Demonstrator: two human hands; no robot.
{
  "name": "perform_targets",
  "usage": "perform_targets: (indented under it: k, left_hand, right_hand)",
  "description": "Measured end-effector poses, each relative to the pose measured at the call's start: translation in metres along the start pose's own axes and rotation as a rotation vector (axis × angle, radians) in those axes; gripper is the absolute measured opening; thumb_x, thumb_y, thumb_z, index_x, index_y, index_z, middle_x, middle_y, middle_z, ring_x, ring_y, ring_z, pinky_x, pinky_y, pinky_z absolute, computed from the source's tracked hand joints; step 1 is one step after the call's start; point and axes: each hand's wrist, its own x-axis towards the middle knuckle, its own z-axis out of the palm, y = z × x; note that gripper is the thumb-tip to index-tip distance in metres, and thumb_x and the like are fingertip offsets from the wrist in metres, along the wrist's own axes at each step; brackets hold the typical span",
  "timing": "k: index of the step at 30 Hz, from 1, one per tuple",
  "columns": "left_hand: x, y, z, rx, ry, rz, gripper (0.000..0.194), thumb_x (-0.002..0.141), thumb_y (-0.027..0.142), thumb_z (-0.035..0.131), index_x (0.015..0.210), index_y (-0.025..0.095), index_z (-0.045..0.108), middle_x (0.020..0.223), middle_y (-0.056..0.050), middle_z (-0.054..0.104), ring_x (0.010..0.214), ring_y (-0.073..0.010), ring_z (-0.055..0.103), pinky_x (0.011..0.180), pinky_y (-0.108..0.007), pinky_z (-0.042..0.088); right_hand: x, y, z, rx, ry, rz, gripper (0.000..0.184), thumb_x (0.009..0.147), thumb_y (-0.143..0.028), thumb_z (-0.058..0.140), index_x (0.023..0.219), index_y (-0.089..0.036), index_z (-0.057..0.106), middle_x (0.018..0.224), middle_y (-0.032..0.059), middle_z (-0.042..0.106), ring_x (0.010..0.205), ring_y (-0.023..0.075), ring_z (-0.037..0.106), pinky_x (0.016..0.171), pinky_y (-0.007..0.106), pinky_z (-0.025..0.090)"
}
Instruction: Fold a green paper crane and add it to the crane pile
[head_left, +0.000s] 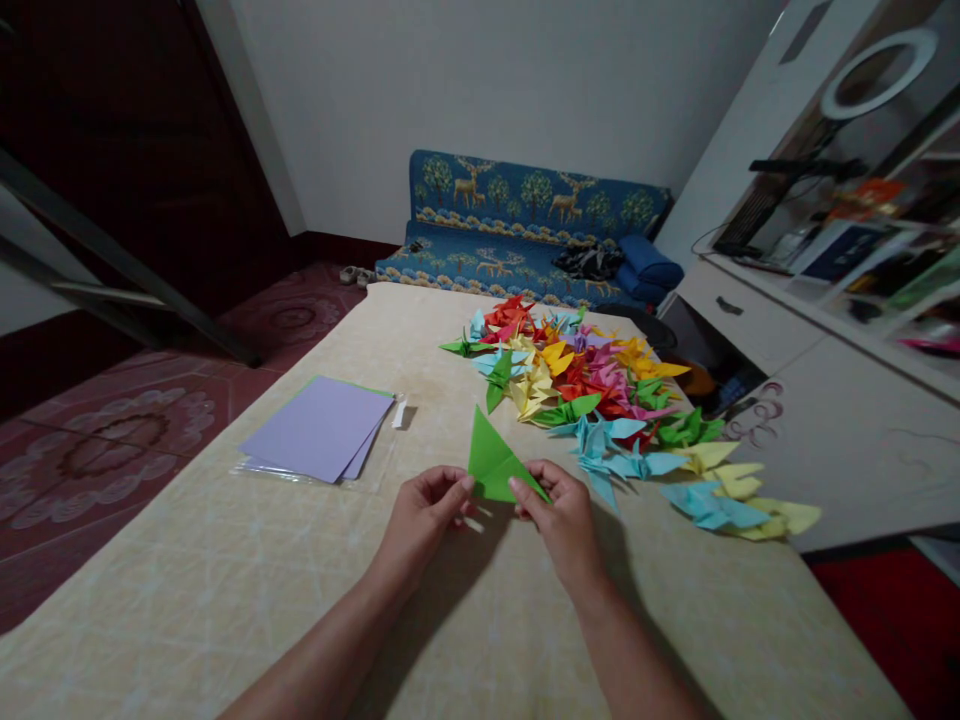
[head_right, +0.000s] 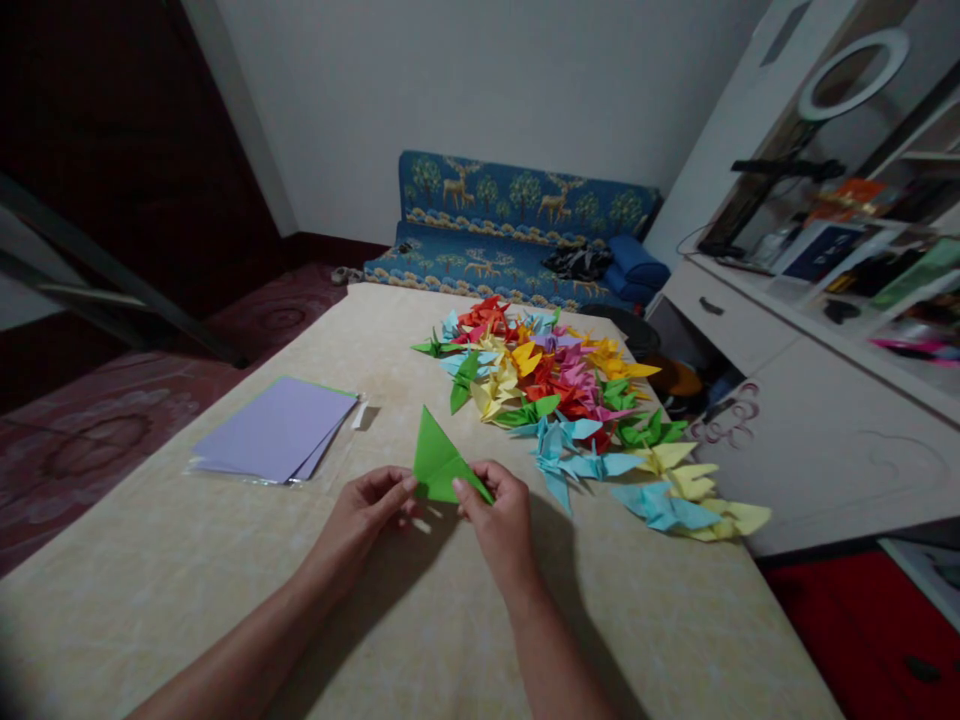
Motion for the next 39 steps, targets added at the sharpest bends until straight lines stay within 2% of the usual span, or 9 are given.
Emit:
perform_targets:
  k: [4,8,10,16,26,39]
  left_hand:
    - [0.003,-0.003,0.001,0.047,-0.006,0.034,0.035,0.064,0.042,0.082,0.073,0.011,0.069,0.057,-0.002,0.065,0.048,-0.0105,0.053,0.047,-0.019,0.040]
    - [0.007,-0.007,-0.002,0.049,-0.001,0.011,0.042,0.069,0.052,0.075,0.061,0.013,0.061,0.046,0.002,0.053,0.042,-0.0072,0.043,0.044,-0.018,0.032]
    - [0.008,-0.008,-0.005,0.061,-0.021,-0.011,0.046,0.072,0.055,0.071,0.059,0.014,0.056,0.046,0.004,0.047,0.042,-0.0058,0.038,0.043,-0.017,0.028]
    - [0.006,-0.007,-0.004,0.045,-0.079,-0.103,0.049,0.073,0.059,0.069,0.059,0.015,0.052,0.048,0.006,0.039,0.043,-0.0047,0.028,0.041,-0.018,0.018]
    - [-0.001,-0.003,0.001,0.104,-0.147,-0.083,0.050,0.078,0.058,0.064,0.058,0.014,0.054,0.052,0.002,0.046,0.047,-0.0075,0.036,0.044,-0.020,0.026]
    - [-0.002,-0.010,0.000,0.101,-0.196,-0.129,0.047,0.075,0.057,0.067,0.059,0.015,0.053,0.052,0.002,0.044,0.046,-0.0082,0.037,0.044,-0.020,0.027]
  right_hand:
    - [-0.006,0.003,0.007,-0.002,0.010,-0.050,0.022,0.074,-0.036,0.072,0.076,-0.016,0.063,0.064,-0.0007,0.059,0.052,0.0120,0.053,0.049,0.022,0.044]
    - [-0.014,0.001,0.008,0.181,-0.180,-0.038,0.035,0.080,-0.051,0.067,0.083,-0.016,0.066,0.067,0.0022,0.063,0.058,0.0138,0.057,0.053,0.023,0.046]
    - [-0.017,-0.002,0.006,0.272,-0.227,-0.038,0.040,0.085,-0.055,0.061,0.085,-0.016,0.068,0.068,0.0036,0.064,0.061,0.0141,0.058,0.056,0.023,0.046]
    - [-0.018,-0.002,0.004,0.342,-0.212,-0.003,0.028,0.086,-0.046,0.065,0.087,-0.017,0.064,0.069,0.0012,0.063,0.062,0.0111,0.056,0.057,0.020,0.044]
    - [-0.018,-0.003,0.007,0.365,-0.218,0.021,0.027,0.088,-0.044,0.063,0.089,-0.017,0.062,0.073,0.0000,0.059,0.061,0.0104,0.051,0.055,0.020,0.041]
    - [-0.016,0.000,0.006,0.383,-0.074,0.004,0.022,0.083,-0.038,0.068,0.077,-0.019,0.059,0.064,-0.0039,0.053,0.057,0.0100,0.047,0.052,0.019,0.038]
